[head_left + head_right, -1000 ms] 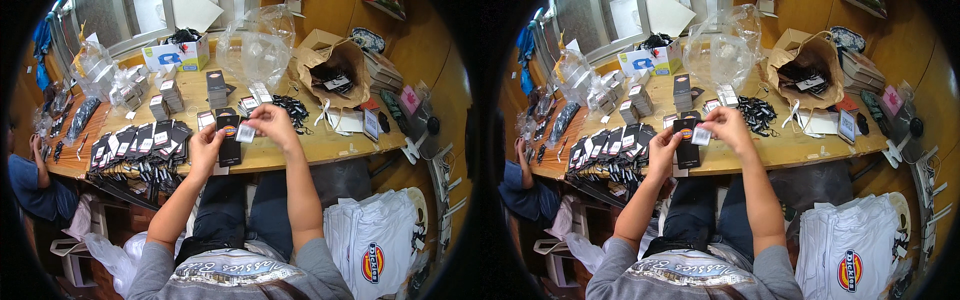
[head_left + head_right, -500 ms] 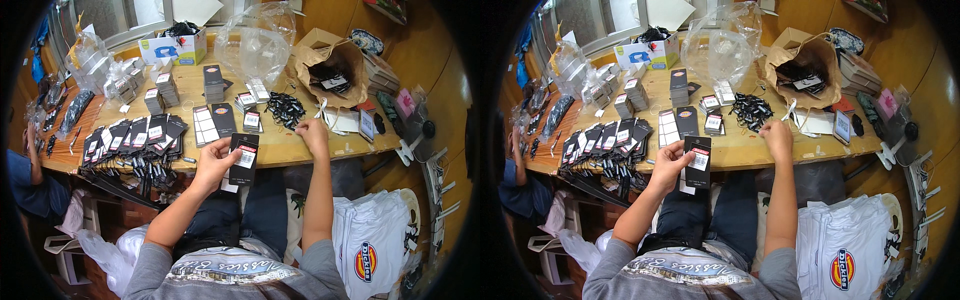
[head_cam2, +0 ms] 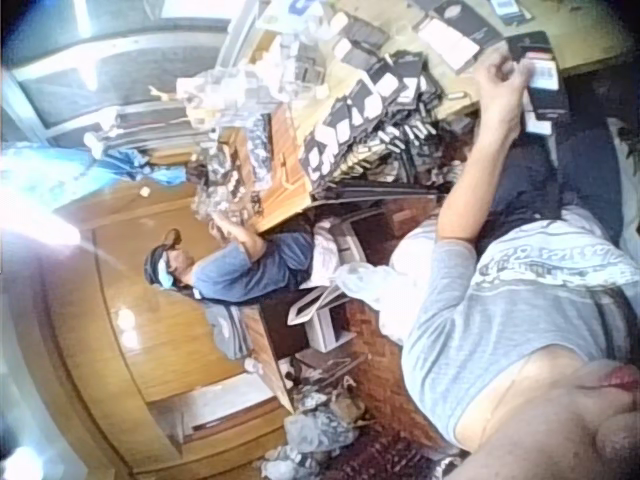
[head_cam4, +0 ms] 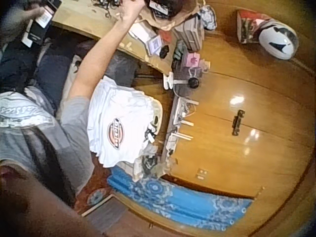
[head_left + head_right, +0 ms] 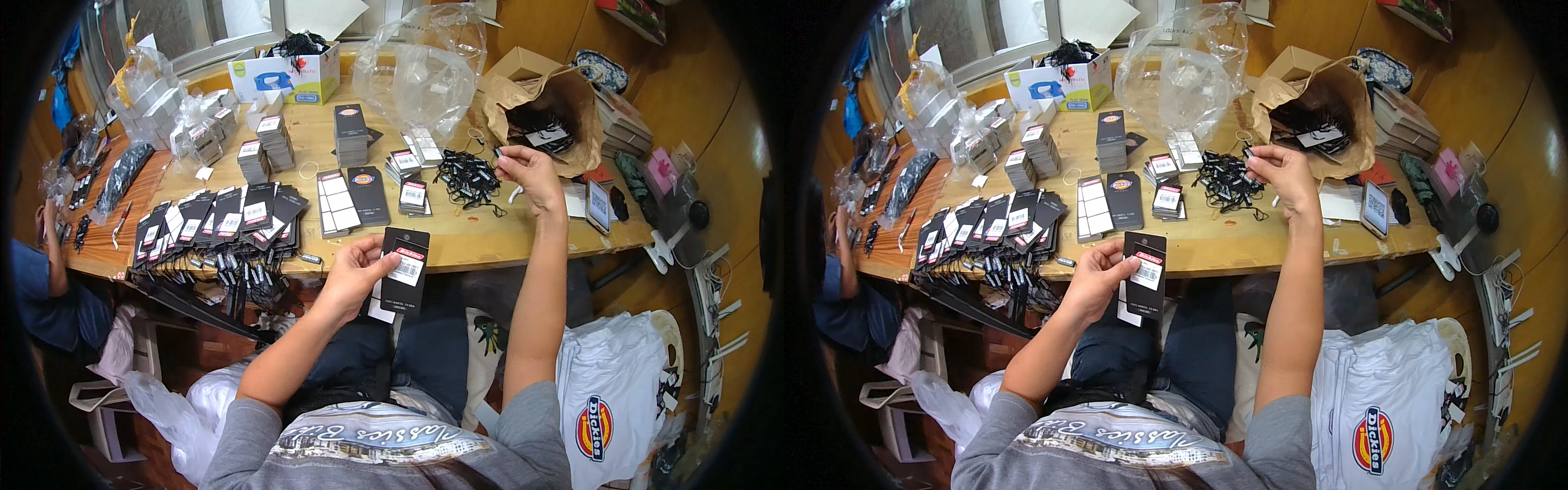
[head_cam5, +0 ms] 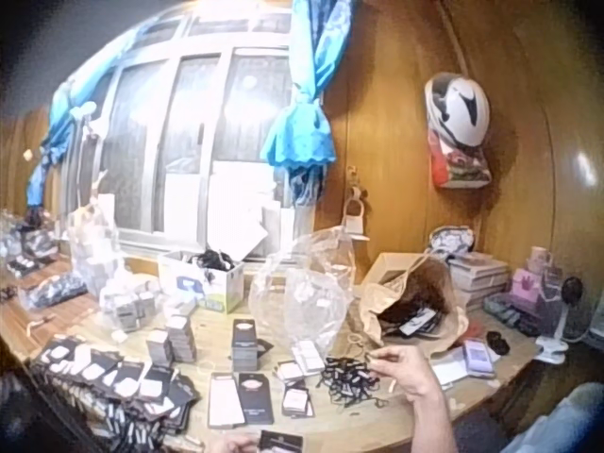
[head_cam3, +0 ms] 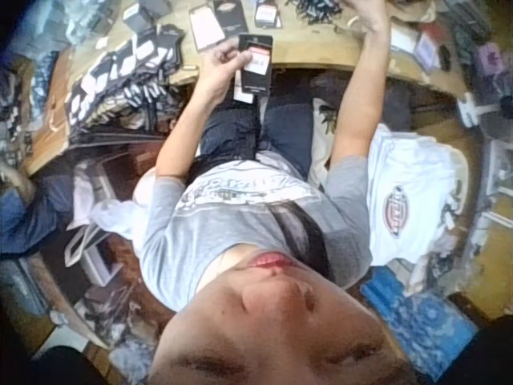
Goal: The person assembles keychains by attaching small black plastic pieces to tags using a rubber band. They pick up a tag, thread a rubber band through it, attach the plastic piece, and place the finished keychain on the table.
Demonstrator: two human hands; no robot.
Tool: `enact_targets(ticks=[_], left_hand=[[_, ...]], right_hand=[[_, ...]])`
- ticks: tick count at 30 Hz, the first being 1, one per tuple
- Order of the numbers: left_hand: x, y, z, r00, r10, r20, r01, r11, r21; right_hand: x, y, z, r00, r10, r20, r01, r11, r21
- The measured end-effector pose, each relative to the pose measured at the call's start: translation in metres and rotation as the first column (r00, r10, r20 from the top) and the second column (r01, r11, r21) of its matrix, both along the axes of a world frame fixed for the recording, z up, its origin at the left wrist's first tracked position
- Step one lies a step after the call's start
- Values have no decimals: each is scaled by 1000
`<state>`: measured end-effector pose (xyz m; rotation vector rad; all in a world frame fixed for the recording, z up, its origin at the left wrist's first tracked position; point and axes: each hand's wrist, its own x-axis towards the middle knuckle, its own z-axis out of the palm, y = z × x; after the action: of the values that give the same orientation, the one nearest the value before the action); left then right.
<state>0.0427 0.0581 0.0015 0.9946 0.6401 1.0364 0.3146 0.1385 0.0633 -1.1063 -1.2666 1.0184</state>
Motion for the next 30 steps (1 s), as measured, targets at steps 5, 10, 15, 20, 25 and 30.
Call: enact_targets(ticks=[5,10,15,20,25,30], left_hand=[[4,-5,-2,999,-42,31,41,999,21],[15,-11,6,997,-78,-12,78,996,45],[23,-11,9,997,-76,-26,77,997,29],[25,-14,7,998,-58,-22,61,987,151],[11,-37,10,992,43,-123,25,863,504],[1,-39,-5,959,-211,-189,255,934,252]], right_hand=[[-15,-11,-8,888,190,-420,-228,973,-43],[-37,-15,-30,946,193,-260,-190,981,38],[-54,-19,-21,856,308,-416,-293,951,100],[-71,-45,-10,711,397,-580,-420,902,102],[-87,-81,-34,741,364,-565,-373,922,106],[-102,-107,-59,850,255,-461,-213,967,143]])
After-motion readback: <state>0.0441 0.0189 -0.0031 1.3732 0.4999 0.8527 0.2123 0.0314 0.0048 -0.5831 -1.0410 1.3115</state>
